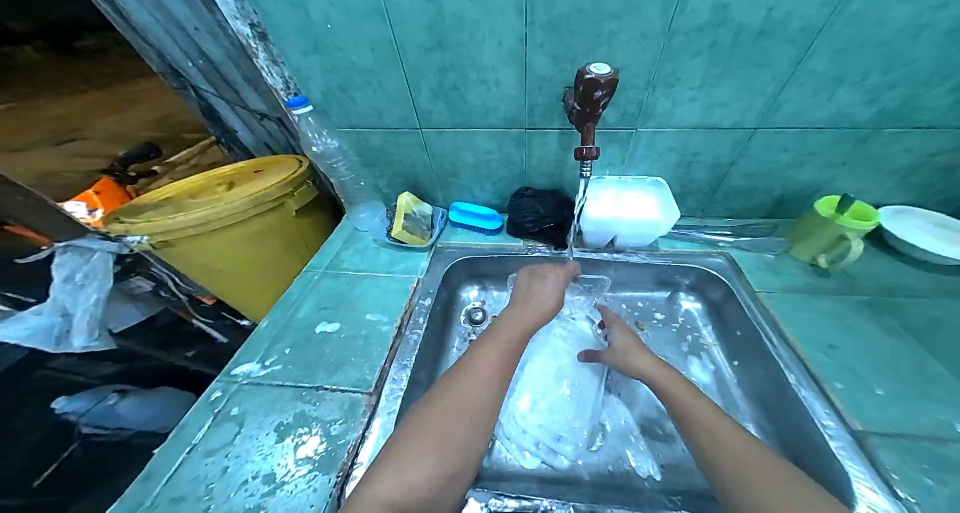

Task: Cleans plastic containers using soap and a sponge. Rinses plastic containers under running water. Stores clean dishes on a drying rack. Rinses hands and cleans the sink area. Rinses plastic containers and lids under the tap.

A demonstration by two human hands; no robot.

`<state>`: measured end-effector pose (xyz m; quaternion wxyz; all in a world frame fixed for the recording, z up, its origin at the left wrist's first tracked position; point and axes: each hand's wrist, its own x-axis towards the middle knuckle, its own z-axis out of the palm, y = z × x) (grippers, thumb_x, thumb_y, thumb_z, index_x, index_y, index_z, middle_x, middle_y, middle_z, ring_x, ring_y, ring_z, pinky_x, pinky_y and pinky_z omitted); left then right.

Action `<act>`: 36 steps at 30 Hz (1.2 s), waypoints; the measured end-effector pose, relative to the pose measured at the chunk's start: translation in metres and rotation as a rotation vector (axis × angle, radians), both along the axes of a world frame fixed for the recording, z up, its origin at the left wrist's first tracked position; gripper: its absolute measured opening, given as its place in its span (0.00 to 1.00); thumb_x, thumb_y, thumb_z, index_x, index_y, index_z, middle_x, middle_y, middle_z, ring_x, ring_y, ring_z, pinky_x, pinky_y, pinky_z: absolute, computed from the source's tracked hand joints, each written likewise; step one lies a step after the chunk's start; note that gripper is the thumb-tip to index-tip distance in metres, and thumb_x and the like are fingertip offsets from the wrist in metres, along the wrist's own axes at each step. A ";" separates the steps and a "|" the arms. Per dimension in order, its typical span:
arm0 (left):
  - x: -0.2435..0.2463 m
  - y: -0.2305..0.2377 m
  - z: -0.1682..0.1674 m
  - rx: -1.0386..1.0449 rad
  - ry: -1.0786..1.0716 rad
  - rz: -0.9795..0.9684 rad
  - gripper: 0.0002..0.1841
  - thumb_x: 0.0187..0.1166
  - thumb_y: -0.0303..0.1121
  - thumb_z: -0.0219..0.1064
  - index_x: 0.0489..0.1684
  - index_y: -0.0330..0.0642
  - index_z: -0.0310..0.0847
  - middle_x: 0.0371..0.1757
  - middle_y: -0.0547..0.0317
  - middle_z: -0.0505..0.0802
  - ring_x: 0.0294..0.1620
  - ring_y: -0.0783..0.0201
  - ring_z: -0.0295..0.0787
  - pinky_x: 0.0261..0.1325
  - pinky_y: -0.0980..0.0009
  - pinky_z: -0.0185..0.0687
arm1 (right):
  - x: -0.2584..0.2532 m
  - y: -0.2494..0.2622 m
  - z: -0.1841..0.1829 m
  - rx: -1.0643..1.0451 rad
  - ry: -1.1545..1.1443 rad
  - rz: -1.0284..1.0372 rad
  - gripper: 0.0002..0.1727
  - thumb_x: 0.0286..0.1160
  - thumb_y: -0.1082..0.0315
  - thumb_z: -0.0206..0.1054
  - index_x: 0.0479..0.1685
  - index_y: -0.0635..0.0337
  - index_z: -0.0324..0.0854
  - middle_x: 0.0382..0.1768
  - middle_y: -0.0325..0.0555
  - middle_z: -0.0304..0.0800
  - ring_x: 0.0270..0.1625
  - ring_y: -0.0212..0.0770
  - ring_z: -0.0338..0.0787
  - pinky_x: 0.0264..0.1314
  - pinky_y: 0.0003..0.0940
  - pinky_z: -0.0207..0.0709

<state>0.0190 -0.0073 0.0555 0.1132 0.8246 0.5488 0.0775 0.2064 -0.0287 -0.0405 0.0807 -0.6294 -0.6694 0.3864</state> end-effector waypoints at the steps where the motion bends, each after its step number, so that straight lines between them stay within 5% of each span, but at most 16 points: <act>1: 0.002 0.000 0.000 0.011 -0.023 -0.015 0.16 0.90 0.31 0.57 0.70 0.52 0.83 0.55 0.45 0.94 0.57 0.41 0.92 0.57 0.39 0.83 | 0.002 0.000 -0.003 -0.032 -0.016 0.035 0.58 0.61 0.55 0.86 0.92 0.61 0.54 0.78 0.68 0.70 0.76 0.62 0.78 0.80 0.55 0.71; 4: 0.003 -0.006 0.005 0.055 -0.177 0.019 0.17 0.89 0.30 0.58 0.73 0.51 0.81 0.57 0.43 0.94 0.57 0.39 0.92 0.57 0.37 0.84 | 0.007 0.001 -0.017 -0.037 0.006 0.106 0.35 0.68 0.59 0.82 0.73 0.67 0.77 0.62 0.65 0.84 0.63 0.57 0.84 0.72 0.52 0.74; 8: -0.017 -0.024 0.016 0.073 -0.449 0.080 0.18 0.90 0.27 0.57 0.74 0.45 0.79 0.61 0.45 0.93 0.59 0.43 0.92 0.61 0.39 0.84 | 0.013 0.009 -0.026 0.049 0.086 0.086 0.22 0.72 0.62 0.78 0.59 0.70 0.85 0.44 0.58 0.87 0.46 0.48 0.84 0.57 0.47 0.77; 12: -0.061 -0.043 0.025 -0.023 -0.644 0.193 0.19 0.90 0.27 0.56 0.78 0.42 0.74 0.58 0.43 0.93 0.54 0.48 0.94 0.61 0.46 0.87 | 0.012 0.018 -0.012 0.115 0.162 -0.014 0.18 0.79 0.67 0.72 0.60 0.72 0.84 0.54 0.65 0.89 0.56 0.55 0.89 0.67 0.54 0.78; 17: -0.147 -0.079 0.037 -0.084 -0.658 0.510 0.25 0.88 0.29 0.61 0.85 0.42 0.66 0.58 0.40 0.91 0.49 0.50 0.93 0.55 0.50 0.90 | -0.019 0.024 0.028 0.069 0.500 -0.235 0.11 0.89 0.74 0.57 0.57 0.75 0.78 0.37 0.53 0.89 0.33 0.38 0.90 0.43 0.35 0.87; 21: -0.209 -0.121 0.029 -0.179 -0.628 0.808 0.26 0.88 0.30 0.62 0.85 0.43 0.66 0.62 0.39 0.87 0.44 0.51 0.92 0.47 0.55 0.89 | -0.039 0.037 0.038 0.076 0.583 -0.285 0.13 0.90 0.74 0.56 0.62 0.76 0.77 0.38 0.54 0.88 0.32 0.38 0.88 0.42 0.34 0.85; 24: -0.245 -0.142 0.005 -0.230 -0.473 0.912 0.26 0.88 0.30 0.63 0.85 0.38 0.66 0.58 0.34 0.88 0.45 0.44 0.92 0.51 0.48 0.88 | -0.048 0.044 0.035 0.076 0.546 -0.296 0.12 0.89 0.74 0.57 0.60 0.75 0.76 0.36 0.54 0.87 0.31 0.38 0.89 0.40 0.34 0.86; 26: -0.257 -0.149 -0.001 -0.264 -0.301 0.953 0.29 0.85 0.33 0.67 0.85 0.37 0.67 0.64 0.32 0.87 0.60 0.37 0.88 0.66 0.40 0.79 | -0.049 0.047 0.030 0.079 0.447 -0.216 0.13 0.89 0.74 0.55 0.62 0.74 0.76 0.40 0.58 0.89 0.35 0.44 0.91 0.45 0.41 0.87; 30: -0.244 -0.147 -0.001 -0.043 -0.158 0.944 0.33 0.77 0.42 0.76 0.81 0.39 0.74 0.81 0.28 0.74 0.81 0.24 0.65 0.77 0.26 0.59 | -0.045 0.046 0.028 0.131 0.279 -0.058 0.15 0.91 0.71 0.55 0.67 0.71 0.76 0.48 0.65 0.89 0.44 0.55 0.93 0.53 0.53 0.87; 33: -0.198 -0.120 0.000 0.090 -0.296 0.722 0.29 0.79 0.41 0.74 0.77 0.38 0.77 0.78 0.32 0.78 0.79 0.32 0.73 0.78 0.34 0.68 | -0.042 0.042 0.033 0.089 0.353 -0.069 0.14 0.87 0.71 0.61 0.62 0.73 0.77 0.52 0.65 0.86 0.47 0.54 0.90 0.54 0.50 0.85; 36: -0.131 -0.081 -0.015 -0.083 -0.409 0.436 0.30 0.79 0.44 0.73 0.79 0.42 0.76 0.79 0.42 0.79 0.81 0.44 0.74 0.82 0.43 0.69 | -0.044 0.036 0.043 -0.027 0.550 -0.156 0.10 0.87 0.75 0.60 0.57 0.74 0.75 0.42 0.56 0.90 0.36 0.42 0.93 0.44 0.36 0.89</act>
